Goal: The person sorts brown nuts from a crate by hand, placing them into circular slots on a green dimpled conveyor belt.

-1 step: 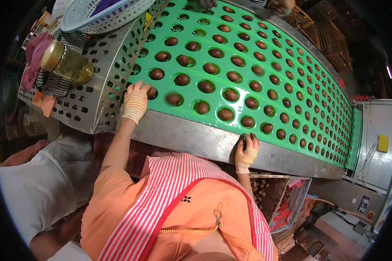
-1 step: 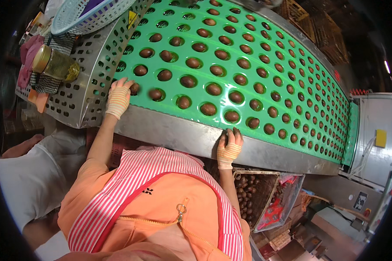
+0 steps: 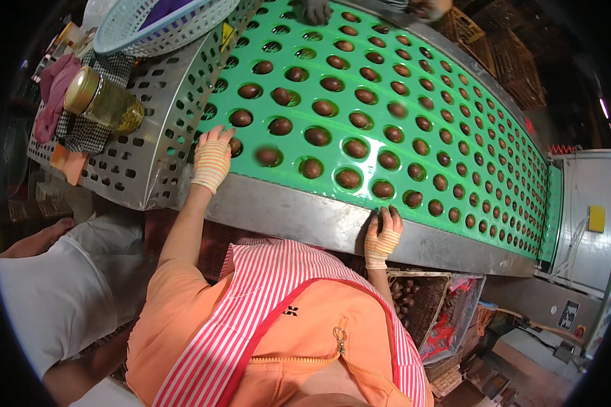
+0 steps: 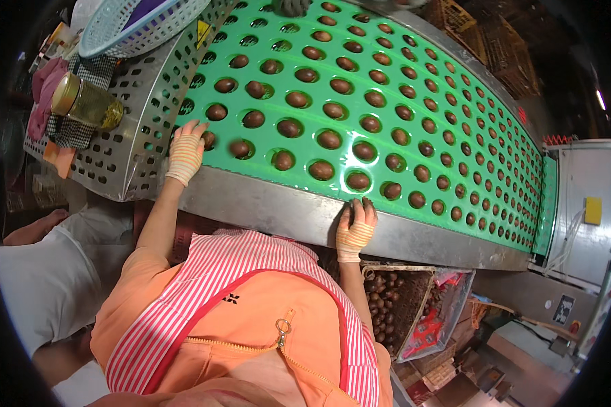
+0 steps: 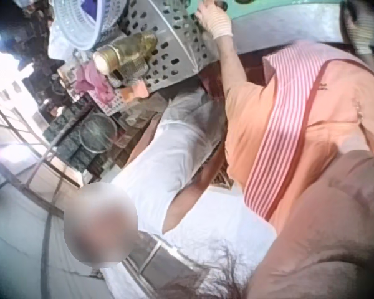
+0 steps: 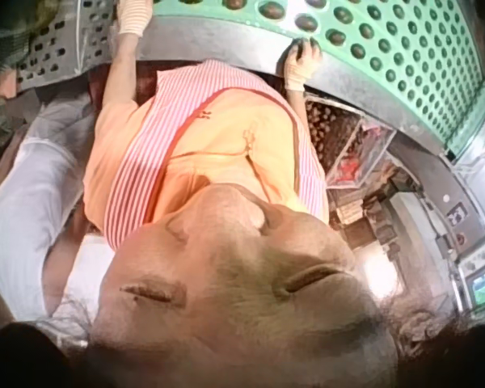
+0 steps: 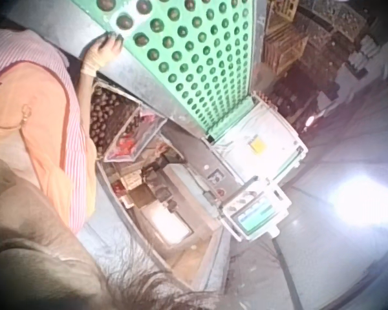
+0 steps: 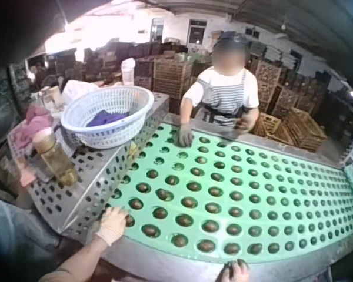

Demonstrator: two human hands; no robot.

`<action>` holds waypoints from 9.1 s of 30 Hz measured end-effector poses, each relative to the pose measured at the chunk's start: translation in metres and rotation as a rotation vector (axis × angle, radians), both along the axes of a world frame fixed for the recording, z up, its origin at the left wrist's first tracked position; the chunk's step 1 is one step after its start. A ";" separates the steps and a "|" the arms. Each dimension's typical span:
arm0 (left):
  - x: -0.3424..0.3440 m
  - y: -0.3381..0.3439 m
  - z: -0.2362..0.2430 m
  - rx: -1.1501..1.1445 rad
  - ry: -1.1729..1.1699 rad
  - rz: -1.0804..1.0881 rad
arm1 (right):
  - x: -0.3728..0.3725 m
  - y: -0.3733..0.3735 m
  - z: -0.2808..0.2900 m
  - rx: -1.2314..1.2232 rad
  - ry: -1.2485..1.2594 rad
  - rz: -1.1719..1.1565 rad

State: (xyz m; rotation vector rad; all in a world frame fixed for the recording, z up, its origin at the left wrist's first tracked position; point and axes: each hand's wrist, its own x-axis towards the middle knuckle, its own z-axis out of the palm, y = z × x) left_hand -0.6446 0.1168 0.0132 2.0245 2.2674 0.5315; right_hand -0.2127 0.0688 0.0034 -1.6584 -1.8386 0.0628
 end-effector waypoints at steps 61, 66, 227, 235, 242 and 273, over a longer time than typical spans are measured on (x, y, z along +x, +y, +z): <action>0.146 0.063 -0.010 -0.297 -0.387 -0.604 | 0.002 0.001 -0.004 0.099 0.139 -0.048; 0.170 0.049 -0.026 0.097 0.022 -0.516 | 0.008 -0.034 -0.002 0.090 0.294 -0.051; 0.209 0.296 -0.082 0.128 -0.202 -0.748 | -0.008 0.338 -0.040 -0.419 -0.279 0.243; 0.167 0.205 -0.022 -0.382 -0.451 -0.809 | 0.007 0.241 -0.001 -0.375 -0.149 0.253; 0.235 0.168 -0.037 -0.195 0.143 -0.948 | -0.001 0.168 -0.013 -0.490 -0.254 -0.048; 0.568 -0.151 -0.012 -0.823 0.641 -1.710 | 0.176 -0.310 -0.031 -1.070 0.340 -0.748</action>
